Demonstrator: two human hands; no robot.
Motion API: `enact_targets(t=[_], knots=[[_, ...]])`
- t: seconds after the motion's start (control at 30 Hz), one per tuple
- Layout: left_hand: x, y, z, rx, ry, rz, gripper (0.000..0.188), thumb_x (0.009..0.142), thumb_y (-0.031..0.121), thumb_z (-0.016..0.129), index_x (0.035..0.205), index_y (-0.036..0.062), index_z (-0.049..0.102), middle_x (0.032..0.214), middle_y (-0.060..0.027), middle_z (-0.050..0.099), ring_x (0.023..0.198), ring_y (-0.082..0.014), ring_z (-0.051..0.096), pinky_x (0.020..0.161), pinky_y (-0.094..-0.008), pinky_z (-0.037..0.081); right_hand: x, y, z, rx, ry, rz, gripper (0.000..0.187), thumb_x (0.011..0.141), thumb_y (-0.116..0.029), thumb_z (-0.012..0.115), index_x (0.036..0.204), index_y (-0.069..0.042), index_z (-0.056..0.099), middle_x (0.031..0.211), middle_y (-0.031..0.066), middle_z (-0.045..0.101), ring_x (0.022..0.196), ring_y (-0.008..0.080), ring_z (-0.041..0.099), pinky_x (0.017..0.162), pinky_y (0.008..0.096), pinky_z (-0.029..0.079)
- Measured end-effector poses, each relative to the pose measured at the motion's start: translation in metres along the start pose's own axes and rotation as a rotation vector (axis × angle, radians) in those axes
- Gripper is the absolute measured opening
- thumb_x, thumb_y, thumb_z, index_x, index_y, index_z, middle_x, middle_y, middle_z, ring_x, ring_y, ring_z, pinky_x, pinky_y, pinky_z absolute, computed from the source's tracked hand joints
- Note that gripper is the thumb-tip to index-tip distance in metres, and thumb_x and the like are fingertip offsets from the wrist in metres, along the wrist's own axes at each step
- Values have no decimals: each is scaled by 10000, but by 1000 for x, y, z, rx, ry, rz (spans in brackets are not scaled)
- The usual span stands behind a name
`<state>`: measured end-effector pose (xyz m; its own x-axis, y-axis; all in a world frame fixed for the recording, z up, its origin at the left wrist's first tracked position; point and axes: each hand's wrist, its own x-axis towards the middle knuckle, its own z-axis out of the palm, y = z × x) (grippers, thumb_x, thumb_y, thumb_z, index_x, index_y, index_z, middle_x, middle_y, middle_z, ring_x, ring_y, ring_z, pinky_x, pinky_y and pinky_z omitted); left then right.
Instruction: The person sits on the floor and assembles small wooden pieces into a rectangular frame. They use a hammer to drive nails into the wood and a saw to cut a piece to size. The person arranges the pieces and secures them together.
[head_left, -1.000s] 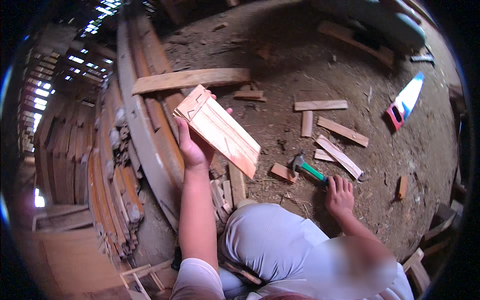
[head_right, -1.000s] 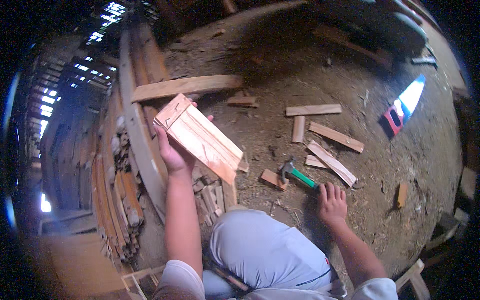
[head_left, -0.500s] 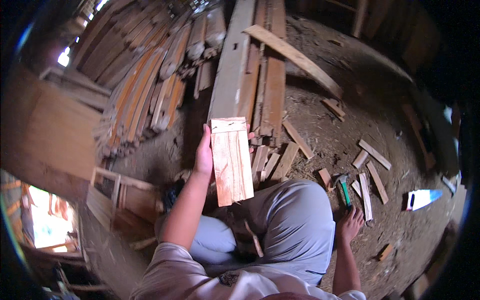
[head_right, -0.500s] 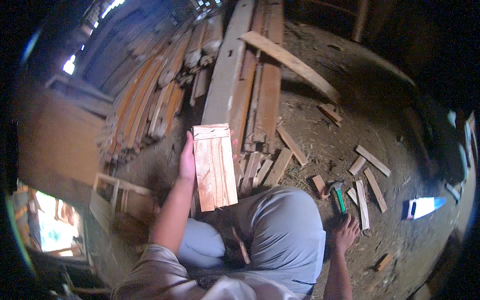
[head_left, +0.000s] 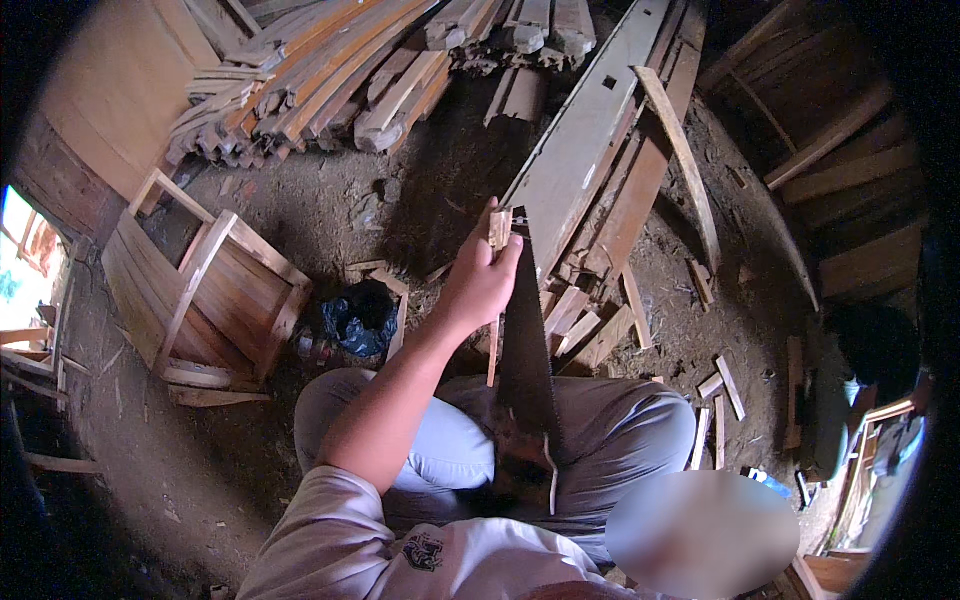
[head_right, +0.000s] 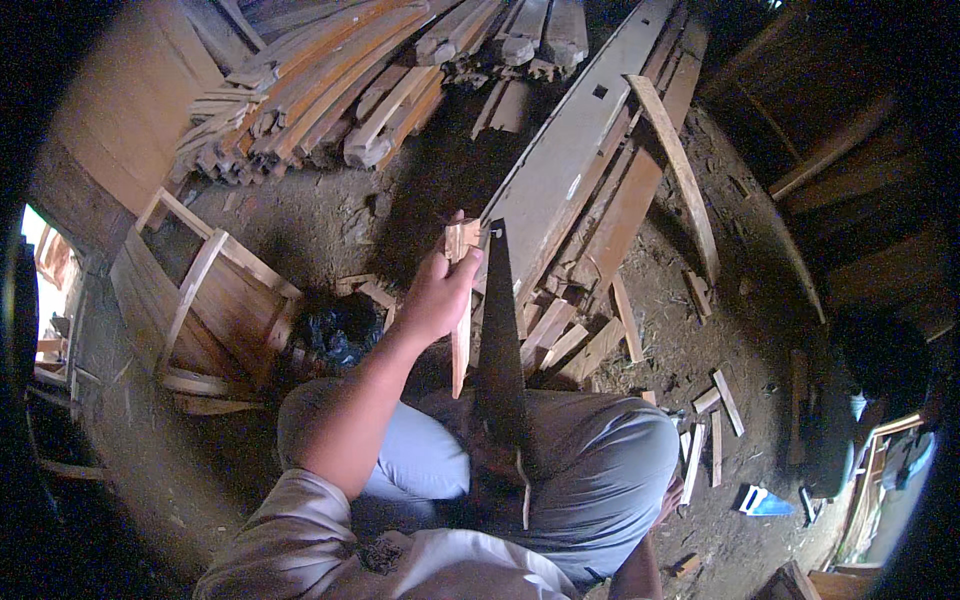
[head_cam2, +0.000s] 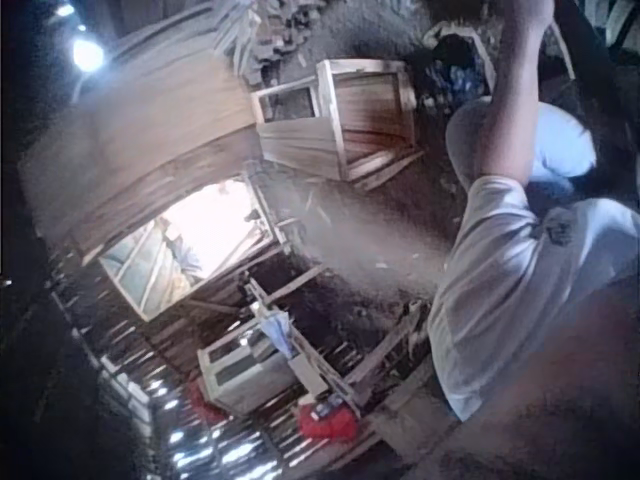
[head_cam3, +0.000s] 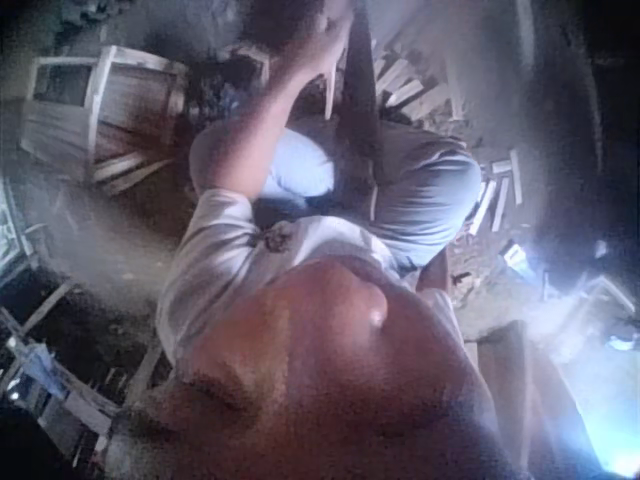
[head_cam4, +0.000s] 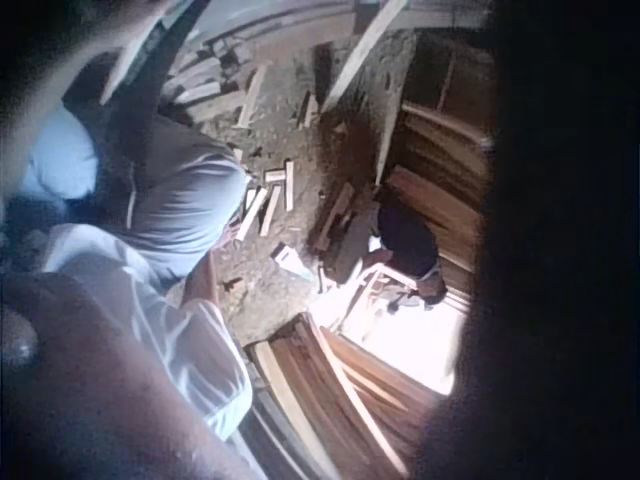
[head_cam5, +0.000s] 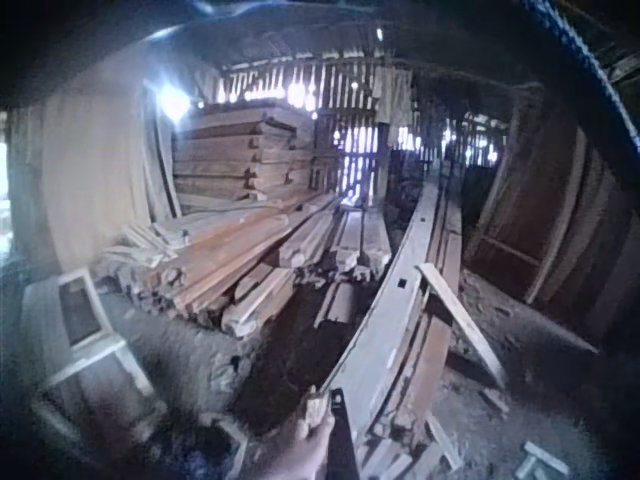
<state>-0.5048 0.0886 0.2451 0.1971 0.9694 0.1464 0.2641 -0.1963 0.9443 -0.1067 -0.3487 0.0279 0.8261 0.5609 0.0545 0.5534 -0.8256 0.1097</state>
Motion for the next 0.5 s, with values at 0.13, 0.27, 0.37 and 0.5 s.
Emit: enact_targets(t=[0.13,0.27,0.37,0.5], knots=[[-3,-2,8,122,115,200,643,1095,276,574,1628,5,337,1538,-232,546,1340,-332,605,1161,-408,432,-4,-1,-6,-9,-11,13,503,1038,-345,590,1439,-42,564,1409,191,606,1344,353,555,1140,475,403],[-5,14,-2,-117,-49,118,760,1025,214,667,1651,10,288,1591,-248,463,1424,-345,526,1207,-410,388,-6,-3,-7,2,-19,21,505,1040,-350,589,1438,-40,566,1406,191,610,1342,352,557,1141,473,404],[-7,23,-5,-88,-36,272,860,953,171,747,1650,12,269,1641,-253,360,1490,-364,435,1233,-432,354,-5,-6,-7,13,-27,15,506,1042,-354,588,1437,-39,567,1404,191,612,1341,350,559,1141,471,404],[-10,33,-2,169,82,592,939,889,154,808,1637,13,257,1717,-250,162,1547,-420,318,1263,-474,298,-5,-3,-7,19,-28,17,508,1044,-359,588,1436,-37,569,1402,192,615,1338,349,562,1141,469,405]])
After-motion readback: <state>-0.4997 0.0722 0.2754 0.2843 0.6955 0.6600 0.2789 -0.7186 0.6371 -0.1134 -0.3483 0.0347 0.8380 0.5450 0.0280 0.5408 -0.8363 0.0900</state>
